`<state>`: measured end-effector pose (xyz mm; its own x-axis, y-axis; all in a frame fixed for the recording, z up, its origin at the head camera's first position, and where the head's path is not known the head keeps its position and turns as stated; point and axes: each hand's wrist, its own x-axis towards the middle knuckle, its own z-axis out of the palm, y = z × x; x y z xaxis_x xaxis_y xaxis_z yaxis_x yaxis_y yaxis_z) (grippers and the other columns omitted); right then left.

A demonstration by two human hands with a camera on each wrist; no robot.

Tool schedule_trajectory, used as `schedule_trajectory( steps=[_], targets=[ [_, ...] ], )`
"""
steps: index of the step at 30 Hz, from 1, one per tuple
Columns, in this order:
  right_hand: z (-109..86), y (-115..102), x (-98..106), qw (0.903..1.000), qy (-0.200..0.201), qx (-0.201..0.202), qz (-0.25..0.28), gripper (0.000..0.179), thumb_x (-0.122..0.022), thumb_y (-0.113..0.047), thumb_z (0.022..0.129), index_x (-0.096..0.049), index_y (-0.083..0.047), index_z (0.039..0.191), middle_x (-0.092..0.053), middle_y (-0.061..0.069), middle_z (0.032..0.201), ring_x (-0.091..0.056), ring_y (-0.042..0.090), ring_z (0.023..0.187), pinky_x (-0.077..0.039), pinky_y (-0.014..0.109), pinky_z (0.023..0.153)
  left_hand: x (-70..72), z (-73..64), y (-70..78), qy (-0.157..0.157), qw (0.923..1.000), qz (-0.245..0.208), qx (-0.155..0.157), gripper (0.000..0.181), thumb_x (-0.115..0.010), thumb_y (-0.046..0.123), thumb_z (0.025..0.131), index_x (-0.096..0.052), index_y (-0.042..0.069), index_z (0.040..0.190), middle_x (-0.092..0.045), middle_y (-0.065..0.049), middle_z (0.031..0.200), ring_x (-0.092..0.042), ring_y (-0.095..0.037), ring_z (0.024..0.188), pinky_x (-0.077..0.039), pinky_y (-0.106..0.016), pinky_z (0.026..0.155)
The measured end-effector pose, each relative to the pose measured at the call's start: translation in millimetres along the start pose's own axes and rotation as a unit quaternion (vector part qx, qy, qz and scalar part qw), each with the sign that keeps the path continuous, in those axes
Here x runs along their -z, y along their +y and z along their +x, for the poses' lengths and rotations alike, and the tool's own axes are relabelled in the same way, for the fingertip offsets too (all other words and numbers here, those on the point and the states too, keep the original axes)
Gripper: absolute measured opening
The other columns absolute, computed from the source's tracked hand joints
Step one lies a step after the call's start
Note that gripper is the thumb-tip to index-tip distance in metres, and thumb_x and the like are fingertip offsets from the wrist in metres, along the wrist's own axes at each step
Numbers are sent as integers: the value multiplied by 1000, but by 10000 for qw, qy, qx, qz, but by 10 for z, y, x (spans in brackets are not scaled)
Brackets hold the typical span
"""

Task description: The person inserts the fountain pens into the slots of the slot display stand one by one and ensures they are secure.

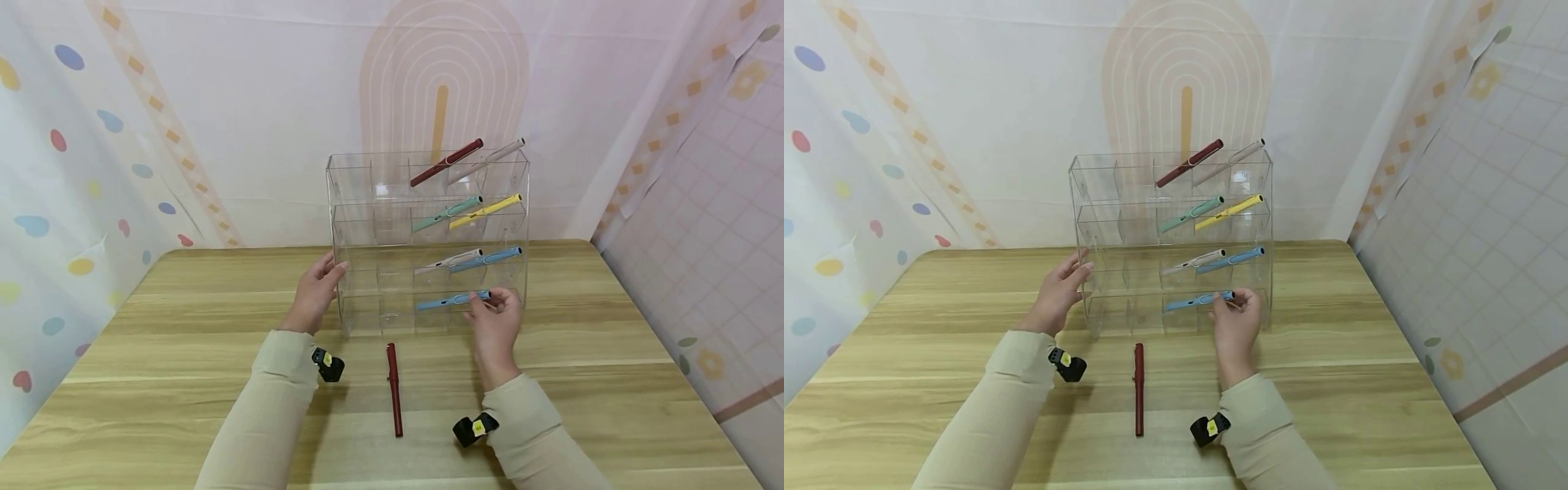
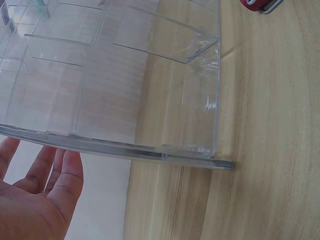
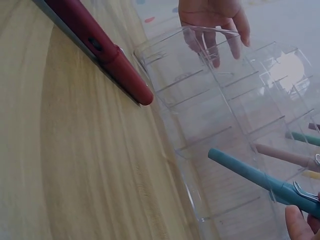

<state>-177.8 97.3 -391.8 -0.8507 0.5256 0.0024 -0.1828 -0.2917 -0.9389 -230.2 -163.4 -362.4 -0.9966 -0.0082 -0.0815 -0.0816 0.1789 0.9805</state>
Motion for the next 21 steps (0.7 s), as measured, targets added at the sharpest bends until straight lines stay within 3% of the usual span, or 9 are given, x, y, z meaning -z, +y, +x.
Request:
schedule_trajectory(
  steps=[21],
  targets=[
    [-70,97,-47,9990,-200,216,-329,23,-61,9,87,-45,-5,96,-50,6,91,-57,10,70,-51,20,59,11,13,-22,-28,10000,33,-32,56,-49,32,102,-30,19,153,-39,-15,148,-38,-30,135,-36,-52,105]
  ],
)
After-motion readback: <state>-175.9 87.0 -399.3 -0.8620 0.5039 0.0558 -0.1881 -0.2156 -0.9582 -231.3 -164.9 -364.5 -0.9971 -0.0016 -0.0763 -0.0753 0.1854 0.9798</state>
